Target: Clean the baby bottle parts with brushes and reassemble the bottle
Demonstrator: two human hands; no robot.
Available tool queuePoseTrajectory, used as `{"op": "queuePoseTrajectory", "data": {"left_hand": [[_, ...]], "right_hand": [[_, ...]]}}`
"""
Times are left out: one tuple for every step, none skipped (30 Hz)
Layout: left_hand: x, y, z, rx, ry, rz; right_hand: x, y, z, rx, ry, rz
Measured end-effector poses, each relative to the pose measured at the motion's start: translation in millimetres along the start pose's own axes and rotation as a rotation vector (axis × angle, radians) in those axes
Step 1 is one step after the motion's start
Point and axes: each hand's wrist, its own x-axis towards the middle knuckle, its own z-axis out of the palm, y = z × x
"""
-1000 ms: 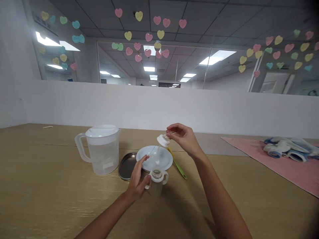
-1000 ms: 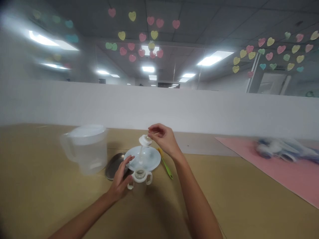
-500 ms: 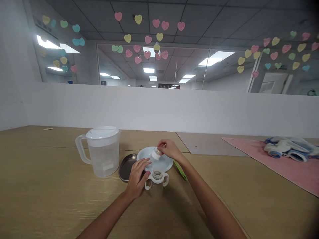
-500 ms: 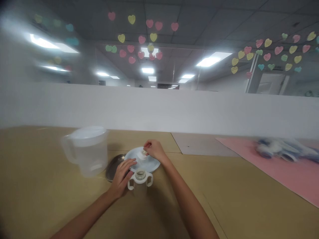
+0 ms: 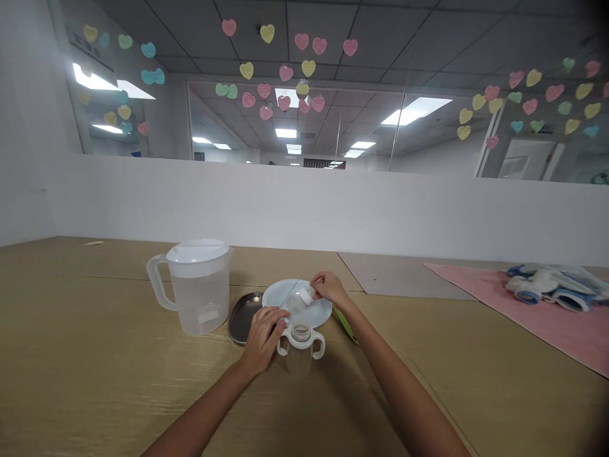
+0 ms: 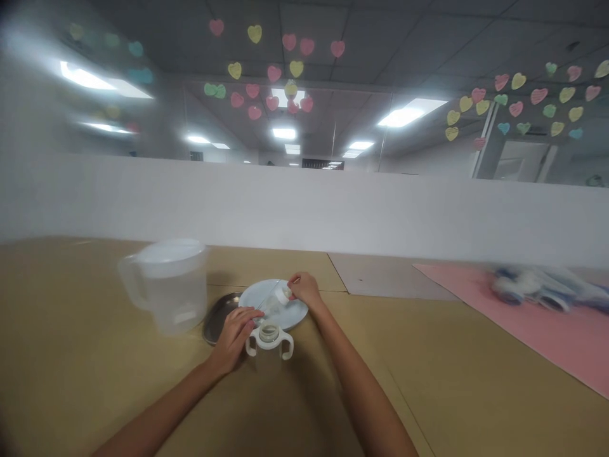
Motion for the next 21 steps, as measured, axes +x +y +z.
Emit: {"op": "queuePoseTrajectory", "data": {"left_hand": [[0.2, 0.4, -0.3, -0.001, -0.001, -0.003], [0.4, 0.8, -0.5, -0.001, -0.002, -0.003], [0.6, 1.1, -0.6, -0.001, -0.003, -0.003], [0.6, 1.3, -0.5, 0.000, -0.005, -0.002], [0.6, 1.3, -0.3, 0.002, -0.005, 0.000], [0.5, 1.1, 0.0, 0.003, -0.007, 0.001], [0.4, 0.7, 0.4, 0.004, -0.010, 0.002], [0.2, 0.1, 0.8, 0.004, -0.012, 0.002], [0.0, -0.6, 1.3, 0.004, -0.014, 0.001], [-0.2, -1.5, 1.8, 0.004, -0.016, 0.002], [-0.3, -2.3, 2.2, 0.005, -0.020, 0.001], [-0.4, -3.2, 2.6, 0.006, -0.026, 0.000], [-0.4, -4.0, 3.0, 0.007, -0.032, 0.000], [-0.3, -4.7, 3.2, 0.008, -0.038, 0.001], [-0.3, -5.3, 3.4, 0.010, -0.043, 0.003], [-0.2, -5.9, 3.5, 0.012, -0.046, 0.004], [-0.1, -6.3, 3.6, 0.014, -0.047, 0.006], [0.1, -6.6, 3.7, 0.015, -0.045, 0.008], [0.2, -6.8, 3.7, 0.017, -0.042, 0.009], [0.3, -6.9, 3.8, 0.018, -0.041, 0.009], [0.4, -6.8, 3.7, 0.017, -0.040, 0.009]], "right_hand": [[0.9, 0.5, -2.9, -0.016, 0.035, -0.011], [1.3, 0.0, -5.7, -0.025, 0.064, -0.023], [1.1, -1.4, -8.0, -0.025, 0.084, -0.035], [0.3, -3.9, -9.5, -0.016, 0.095, -0.047], [-1.2, -7.3, -10.2, 0.001, 0.098, -0.060], [-3.1, -11.3, -9.8, 0.024, 0.094, -0.072], [-5.4, -15.8, -8.6, 0.050, 0.086, -0.084], [-8.0, -20.2, -6.5, 0.075, 0.076, -0.094], [-10.6, -24.1, -4.0, 0.101, 0.062, -0.104], [-13.0, -27.4, -1.2, 0.129, 0.041, -0.115], [-15.1, -29.6, 1.6, 0.156, 0.008, -0.123], [-16.7, -30.6, 4.2, 0.168, -0.033, -0.129], [-17.8, -30.5, 6.4, 0.145, -0.080, -0.134], [-18.4, -29.4, 8.2, 0.091, -0.124, -0.137], [-18.6, -27.5, 9.5, 0.014, -0.156, -0.138], [-18.5, -25.2, 10.4, -0.072, -0.169, -0.138], [-18.2, -22.7, 10.8, -0.150, -0.166, -0.140], [-17.9, -20.3, 11.0, -0.209, -0.153, -0.143], [-17.5, -18.2, 11.0, -0.247, -0.135, -0.147], [-17.1, -16.5, 10.9, -0.272, -0.114, -0.151], [-16.7, -15.2, 10.7, -0.300, -0.093, -0.157]]}}
